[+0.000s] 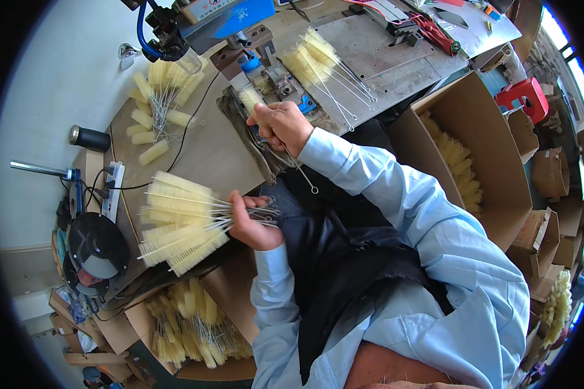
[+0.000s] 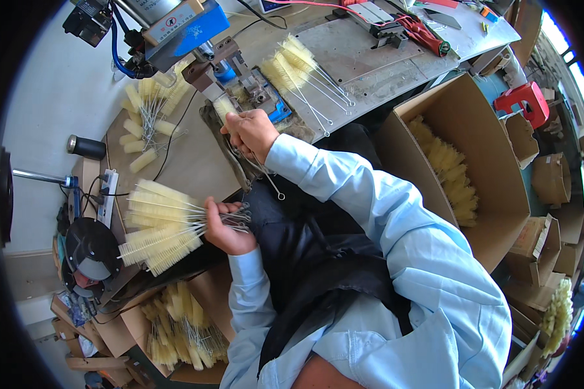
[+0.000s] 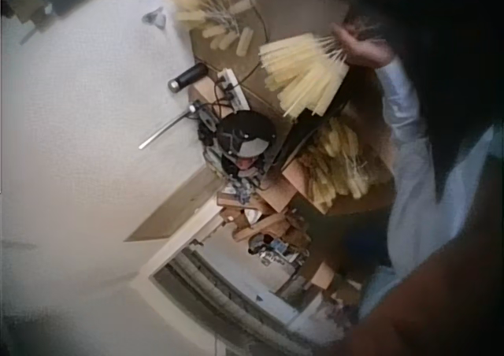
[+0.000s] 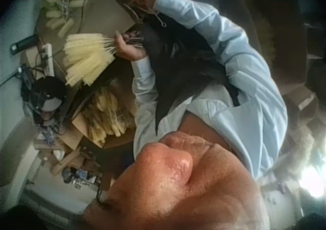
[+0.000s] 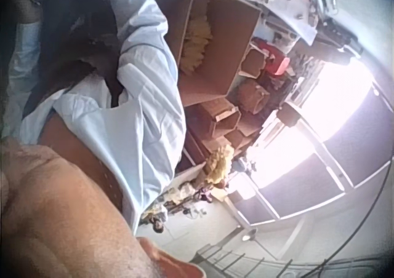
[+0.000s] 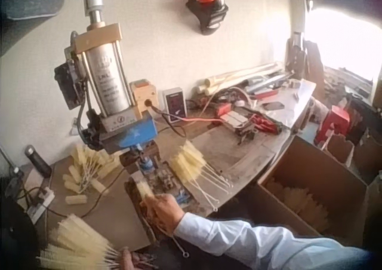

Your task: Assembling and packaging industrial or cleaning brushes using a manual press machine.

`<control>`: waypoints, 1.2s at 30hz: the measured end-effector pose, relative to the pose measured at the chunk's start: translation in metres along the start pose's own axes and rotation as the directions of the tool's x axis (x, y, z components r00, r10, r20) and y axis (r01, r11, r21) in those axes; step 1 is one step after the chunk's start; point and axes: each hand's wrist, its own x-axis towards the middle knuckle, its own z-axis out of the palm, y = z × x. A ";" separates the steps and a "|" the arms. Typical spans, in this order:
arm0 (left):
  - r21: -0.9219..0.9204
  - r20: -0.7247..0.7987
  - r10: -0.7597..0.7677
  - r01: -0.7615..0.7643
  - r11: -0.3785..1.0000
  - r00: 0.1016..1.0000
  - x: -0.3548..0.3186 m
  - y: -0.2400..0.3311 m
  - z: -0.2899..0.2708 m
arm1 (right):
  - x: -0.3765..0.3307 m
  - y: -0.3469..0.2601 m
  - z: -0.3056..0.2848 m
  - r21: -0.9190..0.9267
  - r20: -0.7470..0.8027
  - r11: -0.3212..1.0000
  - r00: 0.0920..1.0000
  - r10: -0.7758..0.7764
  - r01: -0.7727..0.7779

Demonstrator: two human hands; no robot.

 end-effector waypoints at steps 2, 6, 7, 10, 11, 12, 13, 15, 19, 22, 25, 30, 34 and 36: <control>-0.015 -0.039 0.009 -0.009 1.000 0.999 0.022 0.005 0.009 | 0.006 -0.002 -0.002 -0.004 0.007 0.999 0.999 0.053 -0.053; -0.095 -0.025 0.050 -0.052 0.994 0.998 0.088 0.009 0.036 | 0.018 -0.009 0.003 0.032 0.027 0.999 0.999 -0.037 0.036; -0.092 -0.009 0.109 -0.110 0.990 0.994 0.103 0.008 0.044 | 0.020 -0.016 0.004 0.064 -0.006 0.997 0.999 0.032 -0.031; -0.063 -0.025 0.189 -0.190 0.980 0.982 0.127 0.000 0.053 | 0.017 -0.031 0.008 0.142 -0.006 0.969 0.979 0.203 -0.200; -0.034 -0.063 0.214 -0.217 0.976 0.975 0.132 -0.004 0.054 | 0.022 -0.029 0.004 0.139 0.071 0.960 0.969 0.235 -0.243; -0.037 -0.058 0.211 -0.213 0.976 0.976 0.138 -0.006 0.053 | 0.023 -0.029 0.002 0.139 0.066 0.961 0.970 0.232 -0.239; -0.048 -0.052 0.195 -0.197 0.979 0.979 0.139 -0.006 0.048 | 0.018 -0.033 0.007 0.194 0.089 0.939 0.958 0.272 -0.285; -0.058 -0.056 0.179 -0.183 0.982 0.982 0.141 -0.009 0.041 | 0.019 -0.030 0.008 0.272 0.173 0.893 0.931 0.321 -0.359; -0.075 0.002 0.134 -0.134 0.988 0.991 0.141 -0.013 0.040 | 0.017 -0.033 0.013 0.378 0.273 0.841 0.915 0.299 -0.387; -0.061 0.076 0.175 -0.170 0.983 0.982 0.147 -0.017 0.035 | 0.024 -0.029 0.023 0.483 0.242 0.792 0.926 0.289 -0.373; -0.038 0.102 0.177 -0.174 0.984 0.979 0.155 -0.018 0.029 | 0.025 -0.023 0.032 0.558 0.325 0.739 0.919 0.223 -0.377; -0.071 0.059 0.097 -0.093 0.993 0.993 0.135 -0.013 0.048 | 0.033 -0.003 0.027 0.487 0.327 0.799 0.922 0.208 -0.353; -0.047 0.062 0.107 -0.104 0.993 0.992 0.137 -0.008 0.039 | 0.004 -0.003 0.036 0.392 0.195 0.860 0.943 0.269 -0.326; -0.060 0.101 0.121 -0.115 0.991 0.988 0.136 -0.008 0.046 | 0.014 0.010 0.010 0.445 0.151 0.831 0.943 0.298 -0.334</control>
